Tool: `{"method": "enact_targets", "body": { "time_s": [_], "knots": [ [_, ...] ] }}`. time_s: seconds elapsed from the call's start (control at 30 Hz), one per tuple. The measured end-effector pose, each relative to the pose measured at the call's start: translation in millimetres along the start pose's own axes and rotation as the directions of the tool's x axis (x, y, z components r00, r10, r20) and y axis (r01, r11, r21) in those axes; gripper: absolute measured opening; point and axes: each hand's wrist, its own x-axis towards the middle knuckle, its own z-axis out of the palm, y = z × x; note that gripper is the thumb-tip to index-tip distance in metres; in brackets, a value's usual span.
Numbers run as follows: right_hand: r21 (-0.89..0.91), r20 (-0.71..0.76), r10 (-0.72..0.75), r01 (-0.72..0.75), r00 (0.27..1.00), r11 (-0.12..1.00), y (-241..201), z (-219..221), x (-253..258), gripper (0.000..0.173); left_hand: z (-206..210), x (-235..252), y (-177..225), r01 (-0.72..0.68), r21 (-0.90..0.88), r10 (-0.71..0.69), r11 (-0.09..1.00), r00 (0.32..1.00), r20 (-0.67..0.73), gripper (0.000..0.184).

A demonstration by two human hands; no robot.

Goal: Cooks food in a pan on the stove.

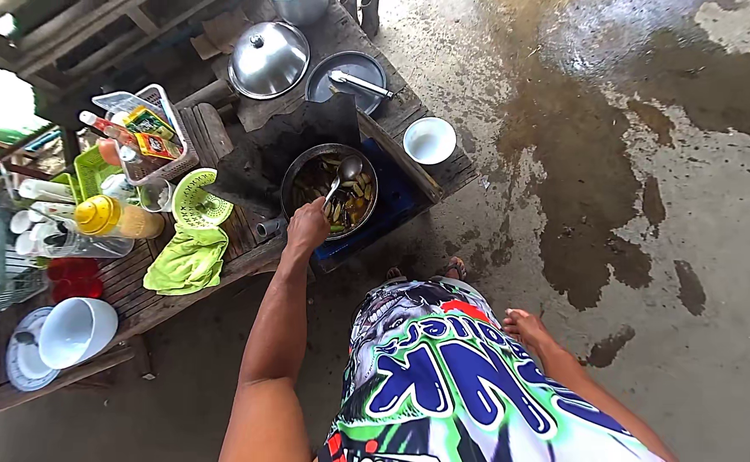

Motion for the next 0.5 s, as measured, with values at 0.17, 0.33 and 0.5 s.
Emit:
{"method": "enact_targets", "body": {
  "time_s": [0.17,0.33,0.5],
  "knots": [
    [-0.030,-0.001,-0.001,0.001,1.000,1.000,-5.1,6.1,-7.3,0.042,16.2,-8.9,-7.2,0.029,0.034,-0.031,0.999,0.998,0.062,0.044],
    [-0.026,0.007,-0.031,0.031,0.999,0.999,-8.0,6.6,2.7,0.043,12.4,-18.0,-3.9,-0.008,0.035,0.006,0.999,0.997,0.077,0.043],
    [-0.022,-0.002,-0.060,0.059,0.998,0.998,-14.6,12.2,3.8,0.043,22.6,-20.9,-9.8,0.023,0.077,-0.030,0.997,0.996,0.085,0.044]
  ]
}}
